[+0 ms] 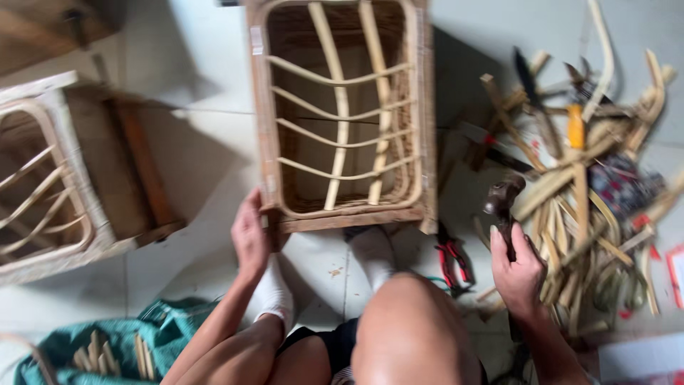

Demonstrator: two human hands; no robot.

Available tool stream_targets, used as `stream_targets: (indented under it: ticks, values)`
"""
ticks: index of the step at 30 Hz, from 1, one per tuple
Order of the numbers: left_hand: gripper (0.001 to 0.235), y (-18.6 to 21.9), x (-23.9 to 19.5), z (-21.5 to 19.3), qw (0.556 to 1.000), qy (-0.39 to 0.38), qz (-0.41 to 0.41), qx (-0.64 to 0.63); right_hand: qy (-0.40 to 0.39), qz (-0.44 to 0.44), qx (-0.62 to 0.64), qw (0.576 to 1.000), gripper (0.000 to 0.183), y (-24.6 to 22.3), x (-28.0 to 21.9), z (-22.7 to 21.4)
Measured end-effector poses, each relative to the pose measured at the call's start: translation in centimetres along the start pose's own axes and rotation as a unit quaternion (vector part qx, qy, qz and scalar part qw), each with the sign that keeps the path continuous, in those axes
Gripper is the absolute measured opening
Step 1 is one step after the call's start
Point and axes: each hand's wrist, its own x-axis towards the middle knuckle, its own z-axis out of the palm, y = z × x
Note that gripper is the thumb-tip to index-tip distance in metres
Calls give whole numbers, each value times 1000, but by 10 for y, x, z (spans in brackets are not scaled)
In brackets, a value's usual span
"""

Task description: The person sits on the floor and assembles a rectangular basket using a wooden mold. They insert curved bamboo strips into the mold, secure them with a hammer and pliers, apply glue along the edges, and trim excess material with a knife.

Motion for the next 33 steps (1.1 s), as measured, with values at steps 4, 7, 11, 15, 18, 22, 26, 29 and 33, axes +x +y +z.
stream_targets:
  ticks: [4,7,11,15,18,22,26,29,33]
  values:
    - [47,4,-19,-29,998,22,-47,31,1,104,-48,993,41,61,-57,1]
    - [46,-9,-45,-54,981,-1,-134,144,-45,176,-20,983,43,90,-92,19]
    - [45,-17,-81,-83,876,-178,-196,404,-49,148,-73,985,44,106,-103,43]
    - [42,-16,-108,-95,777,-254,-247,520,17,78,-50,996,40,122,-83,53]
    - [41,-9,-106,-106,747,-267,-264,549,1,99,-80,992,42,131,-72,57]
    - [40,-2,-112,-102,737,-275,-272,553,10,69,-79,994,40,131,-75,52]
    - [39,9,-121,-81,761,-258,-254,538,12,-4,-13,1000,56,104,-90,62]
    - [39,27,-99,-60,798,-231,-203,518,-127,9,-104,986,100,91,-105,73]
    - [40,61,-70,-59,894,-96,-134,417,-214,100,-158,959,91,93,-102,78]
